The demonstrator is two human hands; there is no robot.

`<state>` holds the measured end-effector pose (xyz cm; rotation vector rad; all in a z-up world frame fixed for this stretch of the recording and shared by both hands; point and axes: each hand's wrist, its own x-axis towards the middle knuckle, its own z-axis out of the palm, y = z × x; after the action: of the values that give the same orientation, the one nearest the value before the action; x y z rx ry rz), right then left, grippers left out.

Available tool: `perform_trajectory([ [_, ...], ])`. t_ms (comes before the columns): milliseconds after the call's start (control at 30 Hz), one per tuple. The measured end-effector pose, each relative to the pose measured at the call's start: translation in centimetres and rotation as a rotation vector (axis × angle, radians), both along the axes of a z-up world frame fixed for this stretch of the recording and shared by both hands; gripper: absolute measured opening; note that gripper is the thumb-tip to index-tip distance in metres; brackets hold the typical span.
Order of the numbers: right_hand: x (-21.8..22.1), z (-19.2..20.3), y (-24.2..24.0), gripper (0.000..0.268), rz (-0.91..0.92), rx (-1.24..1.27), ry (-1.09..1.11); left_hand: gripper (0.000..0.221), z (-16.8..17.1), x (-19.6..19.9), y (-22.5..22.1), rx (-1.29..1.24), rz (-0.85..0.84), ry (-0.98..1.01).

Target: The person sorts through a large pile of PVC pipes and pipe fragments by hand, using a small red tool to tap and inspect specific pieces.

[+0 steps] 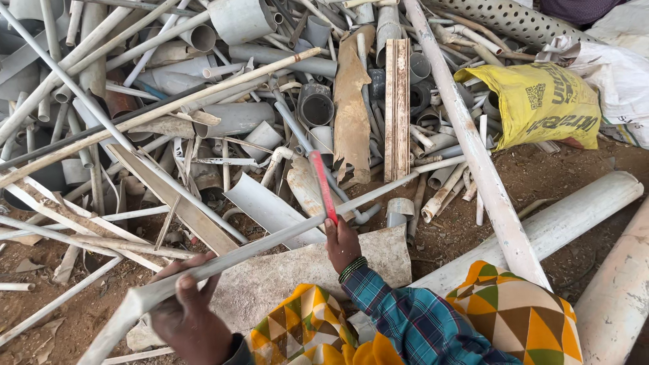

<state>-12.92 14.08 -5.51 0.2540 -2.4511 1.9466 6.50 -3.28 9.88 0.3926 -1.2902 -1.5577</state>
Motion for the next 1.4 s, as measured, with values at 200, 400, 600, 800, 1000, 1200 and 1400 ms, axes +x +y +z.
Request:
perform_trajectory([
  [200, 0.5, -1.0, 0.4, 0.031, 0.039, 0.236, 0.269, 0.025, 1.8, 0.8, 0.0, 0.007, 0.005, -0.073],
  [400, -2.3, -4.5, 2.1, 0.067, -0.014, 0.192, 0.545, 0.026, -0.4, -0.3, -0.4, 0.046, -0.078, -0.020],
  [600, -5.5, -4.7, 3.3, 0.064, -0.068, 0.415, 0.275, 0.045, -0.8, 0.0, 0.2, 0.048, -0.248, 0.111],
  [800, -5.9, -1.4, 5.5, 0.064, 0.056, 0.671, 0.299, 0.071, 1.1, 0.6, -1.5, 0.448, -0.631, 1.074],
  [1000, -5.9, 3.3, 7.9, 0.063, 0.138, 0.705, 0.384, 0.043, 3.9, 0.9, 0.2, 0.086, -0.669, 0.994],
  [1200, -4.1, 10.2, 11.2, 0.056, 0.082, 0.640, 0.503, 0.042, 7.9, 1.8, -1.6, 0.123, -0.491, 0.969],
  [1400, -4.4, 8.8, 10.2, 0.052, 0.104, 0.742, 0.415, 0.047, 1.5, 0.7, -4.4, 0.489, -0.414, 0.929],
])
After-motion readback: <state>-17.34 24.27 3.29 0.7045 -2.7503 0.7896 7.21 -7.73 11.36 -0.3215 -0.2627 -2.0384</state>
